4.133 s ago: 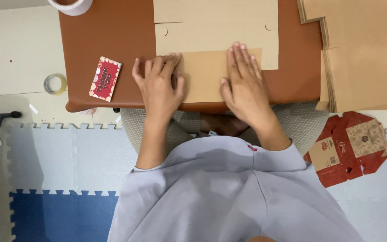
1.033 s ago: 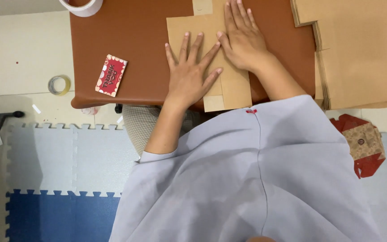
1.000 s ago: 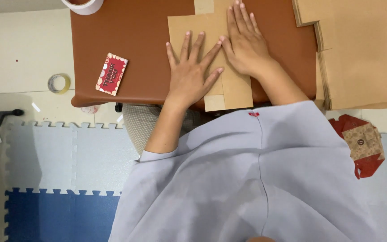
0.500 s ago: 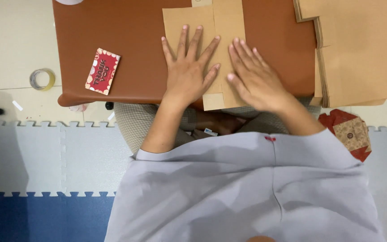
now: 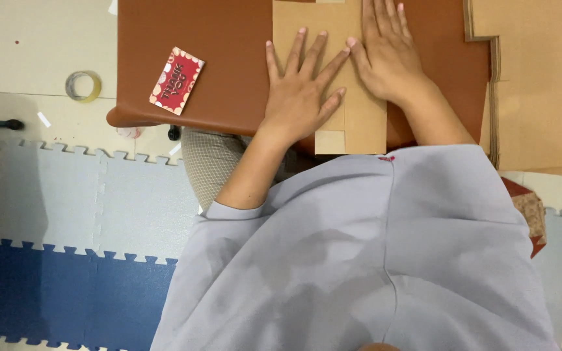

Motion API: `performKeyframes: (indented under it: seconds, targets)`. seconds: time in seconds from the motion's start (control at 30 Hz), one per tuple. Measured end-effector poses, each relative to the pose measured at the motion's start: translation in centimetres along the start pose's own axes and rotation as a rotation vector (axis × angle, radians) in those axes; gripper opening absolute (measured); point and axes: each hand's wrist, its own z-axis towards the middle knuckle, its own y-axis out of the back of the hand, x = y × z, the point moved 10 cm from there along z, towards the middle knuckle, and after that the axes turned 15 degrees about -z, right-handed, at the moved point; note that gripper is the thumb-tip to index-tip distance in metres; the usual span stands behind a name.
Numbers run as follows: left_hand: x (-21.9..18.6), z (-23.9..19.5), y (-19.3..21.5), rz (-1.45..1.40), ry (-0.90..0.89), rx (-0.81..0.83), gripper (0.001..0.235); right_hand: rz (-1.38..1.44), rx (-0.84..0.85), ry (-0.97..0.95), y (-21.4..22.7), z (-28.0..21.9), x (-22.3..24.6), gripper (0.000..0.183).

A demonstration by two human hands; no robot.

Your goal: Assembling a small cardboard box by folding its flaps and tucking them into place.

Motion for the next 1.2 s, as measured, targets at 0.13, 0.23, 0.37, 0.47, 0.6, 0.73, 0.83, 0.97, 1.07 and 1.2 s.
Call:
performKeyframes:
  seconds: [0.13, 0.23, 0.37, 0.47, 0.6, 0.73, 0.83, 0.97, 1.07, 1.2]
  targets:
    - [0.0, 0.1, -0.2, -0.029, -0.013, -0.014, 0.059, -0.016, -0.075, 0.066, -0.5, -6.8, 2.0, 0.066]
    - [0.1, 0.1, 0.0, 0.01, 0.02, -0.003, 0.068, -0.042, -0.093, 0.087, -1.3, -11.2, 3.8, 0.071]
    - [-0.2, -0.1, 0.6, -0.022, 0.028, 0.065, 0.1, -0.08, -0.262, 0.094, -0.9, -15.0, 5.1, 0.08]
    - [-0.6, -0.8, 1.1, -0.114, -0.021, 0.119, 0.111, -0.035, -0.342, 0.076, -0.7, -16.1, 4.6, 0.07]
    - [-1.8, -2.4, 2.1, -0.265, -0.115, 0.196, 0.115, 0.048, -0.367, 0.069, -1.2, -16.3, 3.6, 0.076]
    - [-1.5, -3.7, 1.8, -0.263, -0.093, 0.097, 0.106, 0.017, -0.423, 0.085, -1.3, -16.5, 3.6, 0.071]
    - [-2.4, -4.4, 2.0, -0.06, -0.207, -0.12, 0.086, 0.009, -0.415, 0.085, -2.1, -16.3, 3.3, 0.074]
    - [-5.1, -5.4, 1.3, 0.229, -0.514, -0.281, 0.044, 0.022, -0.533, 0.069, -2.0, -16.5, 3.0, 0.057]
    - [-7.0, -6.2, 2.4, 0.319, -0.689, -0.401, 0.025, 0.017, -0.569, 0.06, -1.4, -16.6, 3.2, 0.048]
    - [-8.1, -6.9, 5.0, 0.296, -0.755, -0.511, 0.03, 0.011, -0.586, 0.058, -1.4, -16.7, 3.2, 0.043]
